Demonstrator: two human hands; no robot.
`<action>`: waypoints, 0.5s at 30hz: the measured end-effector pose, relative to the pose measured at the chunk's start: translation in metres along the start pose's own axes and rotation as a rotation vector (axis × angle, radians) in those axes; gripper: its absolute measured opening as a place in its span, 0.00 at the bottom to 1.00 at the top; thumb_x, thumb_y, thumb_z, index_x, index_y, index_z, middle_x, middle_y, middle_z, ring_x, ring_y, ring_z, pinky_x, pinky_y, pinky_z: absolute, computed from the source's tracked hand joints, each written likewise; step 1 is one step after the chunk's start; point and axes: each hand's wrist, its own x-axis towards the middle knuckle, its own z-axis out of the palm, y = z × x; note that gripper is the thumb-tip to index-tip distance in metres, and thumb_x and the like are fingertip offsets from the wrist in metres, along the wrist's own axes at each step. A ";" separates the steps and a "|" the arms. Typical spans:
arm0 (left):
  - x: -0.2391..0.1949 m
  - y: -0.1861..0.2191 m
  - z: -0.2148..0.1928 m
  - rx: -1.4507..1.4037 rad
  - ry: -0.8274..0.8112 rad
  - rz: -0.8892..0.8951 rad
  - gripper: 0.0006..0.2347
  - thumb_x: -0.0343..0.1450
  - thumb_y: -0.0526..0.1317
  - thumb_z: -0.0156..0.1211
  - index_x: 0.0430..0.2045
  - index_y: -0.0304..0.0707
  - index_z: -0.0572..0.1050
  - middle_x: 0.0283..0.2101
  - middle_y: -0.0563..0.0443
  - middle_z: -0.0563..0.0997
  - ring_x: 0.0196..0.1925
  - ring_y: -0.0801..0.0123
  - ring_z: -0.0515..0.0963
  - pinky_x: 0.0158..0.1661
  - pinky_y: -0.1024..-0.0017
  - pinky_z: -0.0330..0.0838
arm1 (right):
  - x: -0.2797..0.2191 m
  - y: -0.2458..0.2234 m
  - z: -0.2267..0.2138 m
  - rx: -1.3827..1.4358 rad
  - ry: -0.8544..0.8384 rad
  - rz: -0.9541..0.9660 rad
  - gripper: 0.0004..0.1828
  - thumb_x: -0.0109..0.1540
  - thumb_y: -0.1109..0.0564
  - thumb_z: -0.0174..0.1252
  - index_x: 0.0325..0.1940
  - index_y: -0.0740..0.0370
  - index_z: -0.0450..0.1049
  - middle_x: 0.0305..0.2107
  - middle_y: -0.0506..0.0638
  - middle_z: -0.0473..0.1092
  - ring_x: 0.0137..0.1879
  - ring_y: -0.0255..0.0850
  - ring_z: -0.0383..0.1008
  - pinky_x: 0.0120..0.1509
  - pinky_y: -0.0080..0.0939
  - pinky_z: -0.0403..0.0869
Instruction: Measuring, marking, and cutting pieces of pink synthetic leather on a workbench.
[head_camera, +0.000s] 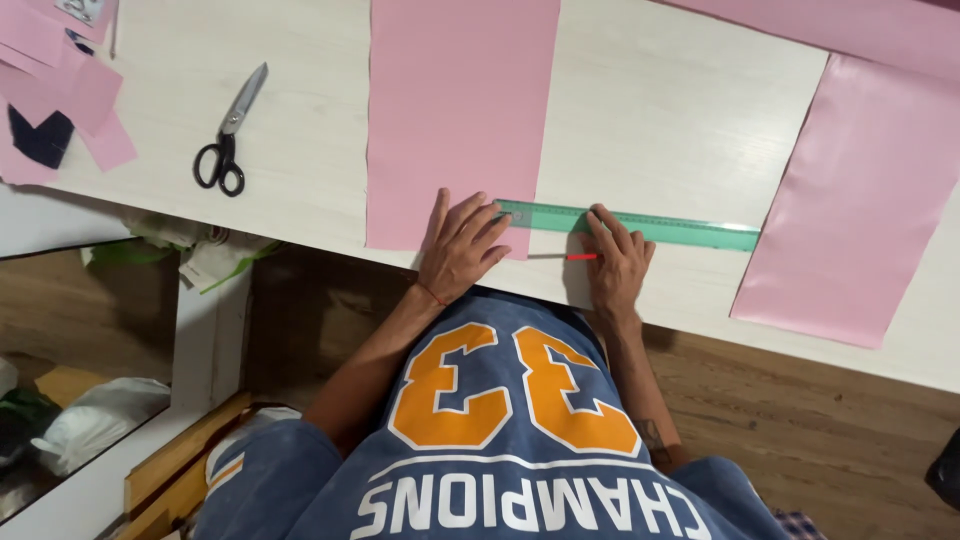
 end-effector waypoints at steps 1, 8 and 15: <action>0.000 0.000 0.001 -0.007 -0.005 -0.002 0.18 0.76 0.57 0.60 0.56 0.55 0.80 0.60 0.53 0.80 0.70 0.58 0.73 0.73 0.36 0.52 | 0.000 0.000 0.000 -0.003 -0.007 0.004 0.14 0.71 0.47 0.63 0.60 0.49 0.81 0.59 0.40 0.76 0.39 0.40 0.66 0.47 0.40 0.59; 0.000 -0.002 0.003 -0.003 0.016 -0.014 0.19 0.76 0.59 0.58 0.57 0.56 0.80 0.60 0.50 0.78 0.69 0.57 0.74 0.73 0.37 0.52 | 0.004 0.001 0.004 -0.014 0.017 0.004 0.14 0.71 0.47 0.63 0.60 0.49 0.81 0.59 0.41 0.76 0.39 0.41 0.67 0.47 0.40 0.60; 0.002 -0.002 0.001 -0.065 0.019 -0.028 0.20 0.76 0.58 0.59 0.57 0.50 0.79 0.61 0.44 0.77 0.68 0.55 0.74 0.73 0.40 0.51 | 0.010 -0.001 0.004 0.008 -0.007 -0.003 0.13 0.70 0.50 0.65 0.58 0.48 0.81 0.59 0.41 0.76 0.39 0.42 0.68 0.47 0.40 0.61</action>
